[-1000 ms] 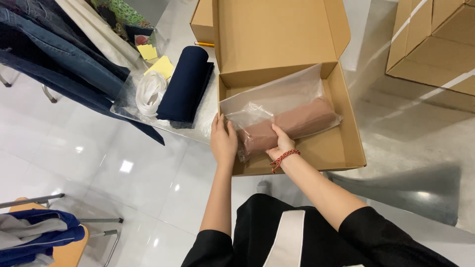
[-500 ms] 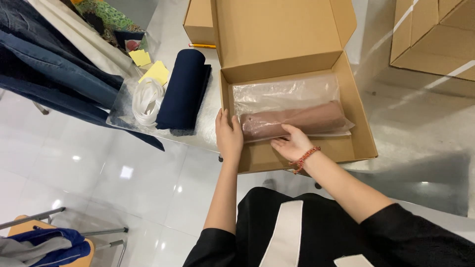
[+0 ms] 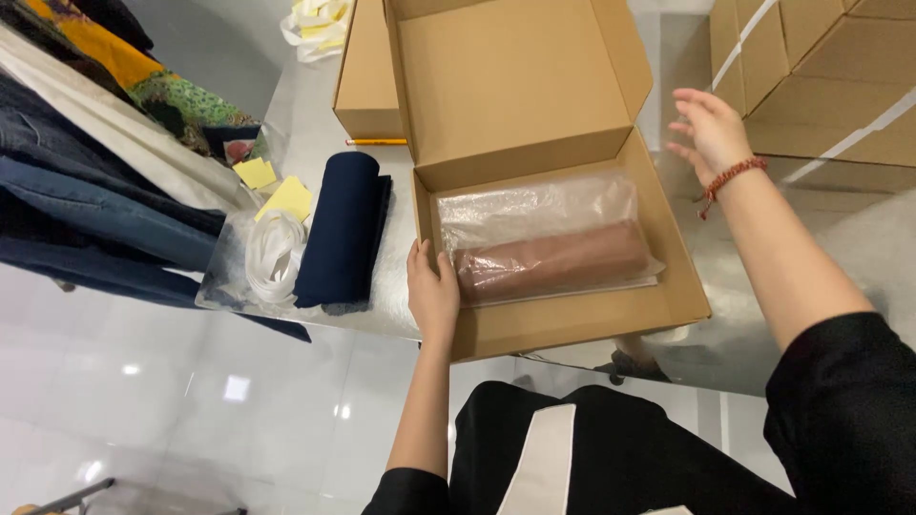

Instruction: The person places a plastic-wrapped item into a cardboard box, closes the flaps, and secures the box with a white ribbon. They tie the ribbon into a neat bow on top of the box.

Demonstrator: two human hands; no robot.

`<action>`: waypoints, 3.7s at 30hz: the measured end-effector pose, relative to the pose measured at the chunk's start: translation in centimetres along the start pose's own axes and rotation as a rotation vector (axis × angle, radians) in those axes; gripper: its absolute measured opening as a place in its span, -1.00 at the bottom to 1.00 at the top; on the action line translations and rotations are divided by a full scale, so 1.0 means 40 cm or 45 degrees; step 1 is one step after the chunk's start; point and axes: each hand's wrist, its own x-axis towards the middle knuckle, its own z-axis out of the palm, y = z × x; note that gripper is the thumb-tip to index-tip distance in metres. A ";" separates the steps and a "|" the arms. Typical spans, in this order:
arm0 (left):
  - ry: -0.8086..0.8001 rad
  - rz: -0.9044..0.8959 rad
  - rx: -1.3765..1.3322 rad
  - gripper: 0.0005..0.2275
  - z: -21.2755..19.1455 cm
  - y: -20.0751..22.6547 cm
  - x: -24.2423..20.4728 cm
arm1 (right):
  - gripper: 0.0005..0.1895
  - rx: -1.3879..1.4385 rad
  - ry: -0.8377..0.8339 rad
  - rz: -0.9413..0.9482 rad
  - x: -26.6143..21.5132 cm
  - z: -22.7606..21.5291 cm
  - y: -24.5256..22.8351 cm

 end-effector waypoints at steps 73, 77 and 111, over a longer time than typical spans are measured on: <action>0.223 -0.066 -1.140 -0.44 0.037 -0.037 -0.075 | -0.69 0.478 -0.425 0.005 -0.115 -0.251 0.407; 0.203 -0.031 -1.300 -0.33 0.056 -0.048 -0.104 | -0.69 0.603 -0.474 0.073 -0.133 -0.337 0.484; -0.001 0.012 -0.815 -0.64 -0.059 -0.036 -0.422 | -0.34 0.930 -0.635 0.358 -0.472 -0.504 0.541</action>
